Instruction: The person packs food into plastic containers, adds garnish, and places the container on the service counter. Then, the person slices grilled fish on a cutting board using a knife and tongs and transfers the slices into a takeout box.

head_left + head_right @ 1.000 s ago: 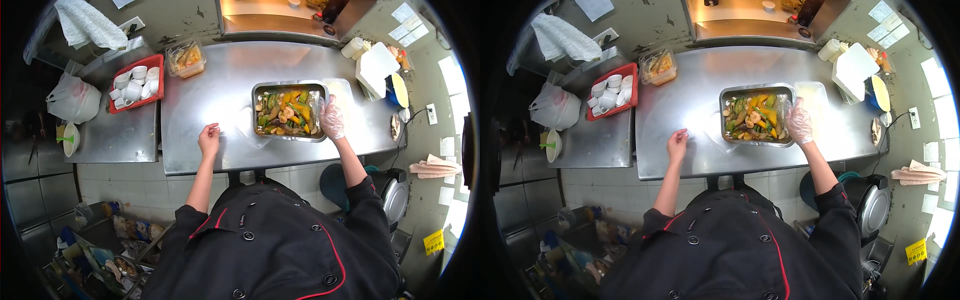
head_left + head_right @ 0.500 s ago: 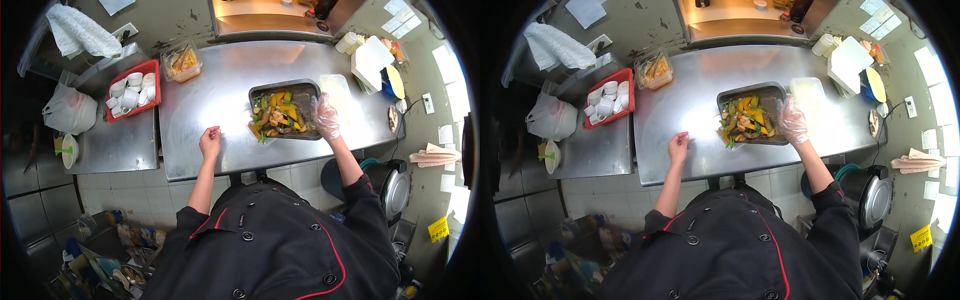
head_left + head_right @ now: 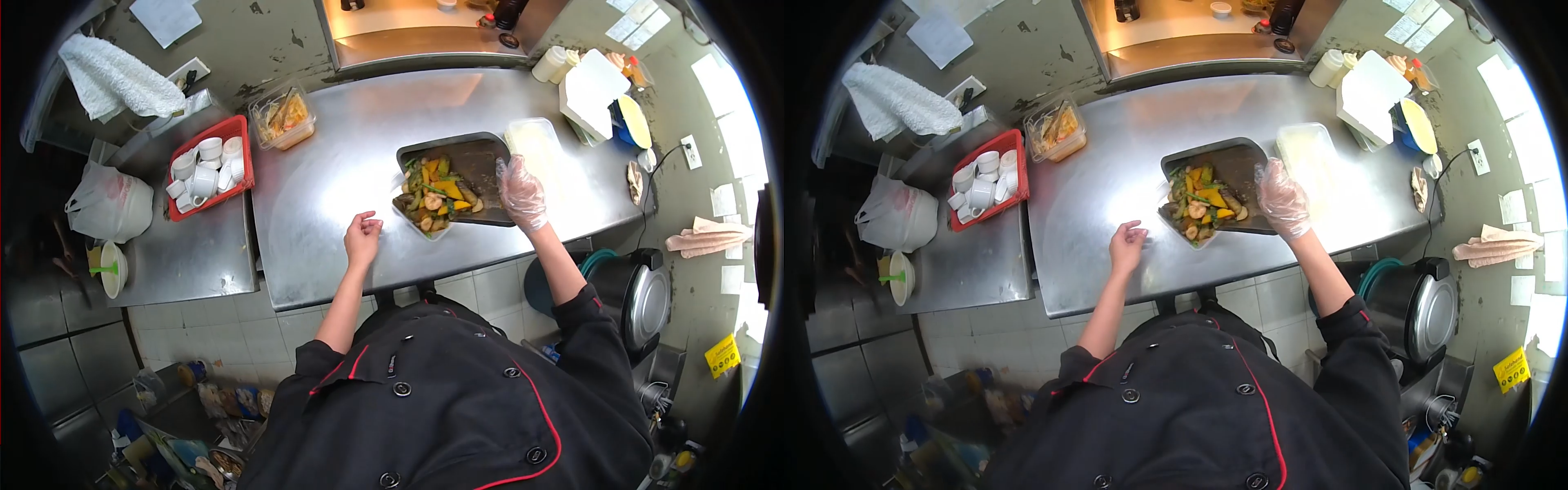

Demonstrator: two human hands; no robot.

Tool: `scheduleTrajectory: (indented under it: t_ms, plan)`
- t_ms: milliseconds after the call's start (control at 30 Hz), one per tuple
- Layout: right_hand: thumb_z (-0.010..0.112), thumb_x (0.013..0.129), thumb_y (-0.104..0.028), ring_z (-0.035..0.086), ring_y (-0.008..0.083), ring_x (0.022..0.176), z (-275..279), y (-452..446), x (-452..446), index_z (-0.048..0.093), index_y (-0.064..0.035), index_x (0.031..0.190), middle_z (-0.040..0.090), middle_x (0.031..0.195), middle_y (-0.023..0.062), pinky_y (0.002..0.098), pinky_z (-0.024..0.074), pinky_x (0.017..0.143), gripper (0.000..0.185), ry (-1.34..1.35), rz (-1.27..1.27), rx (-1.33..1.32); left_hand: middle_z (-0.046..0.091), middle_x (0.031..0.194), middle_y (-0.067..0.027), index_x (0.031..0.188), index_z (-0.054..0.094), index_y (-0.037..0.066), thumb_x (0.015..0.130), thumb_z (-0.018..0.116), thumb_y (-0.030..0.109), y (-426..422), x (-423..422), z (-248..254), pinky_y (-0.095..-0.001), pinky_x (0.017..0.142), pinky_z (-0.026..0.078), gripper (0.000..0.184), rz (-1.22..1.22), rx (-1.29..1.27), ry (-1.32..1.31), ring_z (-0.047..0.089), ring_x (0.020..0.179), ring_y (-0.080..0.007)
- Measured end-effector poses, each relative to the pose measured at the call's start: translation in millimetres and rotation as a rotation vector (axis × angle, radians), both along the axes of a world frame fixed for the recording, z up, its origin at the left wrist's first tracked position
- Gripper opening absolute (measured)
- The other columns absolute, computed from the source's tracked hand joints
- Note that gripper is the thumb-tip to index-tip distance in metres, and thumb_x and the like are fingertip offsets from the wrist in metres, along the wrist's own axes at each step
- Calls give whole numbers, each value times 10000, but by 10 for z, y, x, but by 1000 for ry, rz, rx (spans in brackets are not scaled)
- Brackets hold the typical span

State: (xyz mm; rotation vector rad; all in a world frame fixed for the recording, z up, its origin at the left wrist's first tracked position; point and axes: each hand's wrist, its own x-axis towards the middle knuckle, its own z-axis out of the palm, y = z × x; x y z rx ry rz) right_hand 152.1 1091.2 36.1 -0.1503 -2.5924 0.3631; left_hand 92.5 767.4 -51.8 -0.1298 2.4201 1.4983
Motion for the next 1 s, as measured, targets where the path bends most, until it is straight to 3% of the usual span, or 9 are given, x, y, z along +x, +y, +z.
scheduleTrajectory:
  t_ms: [333,533,667,800,1000]
  plan:
    - [584,771,-65,603,297,621,-34,-85,41,464,28,1091,591,801,177,360,496,538,354,142,3,173,654,807,-38,1025,595,43,783,652,67,5,10,7,-248,640,477,249,40,-10,42,573,650,-92]
    - [608,758,-70,609,271,630,94,-252,93,529,-9,1029,595,798,138,339,497,520,289,177,61,77,641,803,-34,1012,601,43,788,654,80,63,36,76,-255,646,474,233,67,-44,100,561,652,-101]
    - [623,723,-10,619,293,658,101,-386,147,549,-6,1000,613,873,160,352,512,539,287,274,102,-3,639,815,-38,1012,602,43,803,641,103,86,33,78,-268,651,474,221,75,-53,142,565,660,-116]
    - [624,715,9,628,322,684,132,-485,203,536,5,1015,620,884,184,348,523,563,312,171,82,-86,637,820,-42,1014,602,44,816,626,119,102,44,138,-280,658,473,212,86,-43,180,568,672,-129]
    - [620,711,40,626,299,660,183,-527,207,537,5,994,624,860,168,349,505,523,297,252,127,-18,638,834,-44,1011,602,50,820,613,106,48,82,159,-284,670,470,199,103,-59,220,562,684,-139]
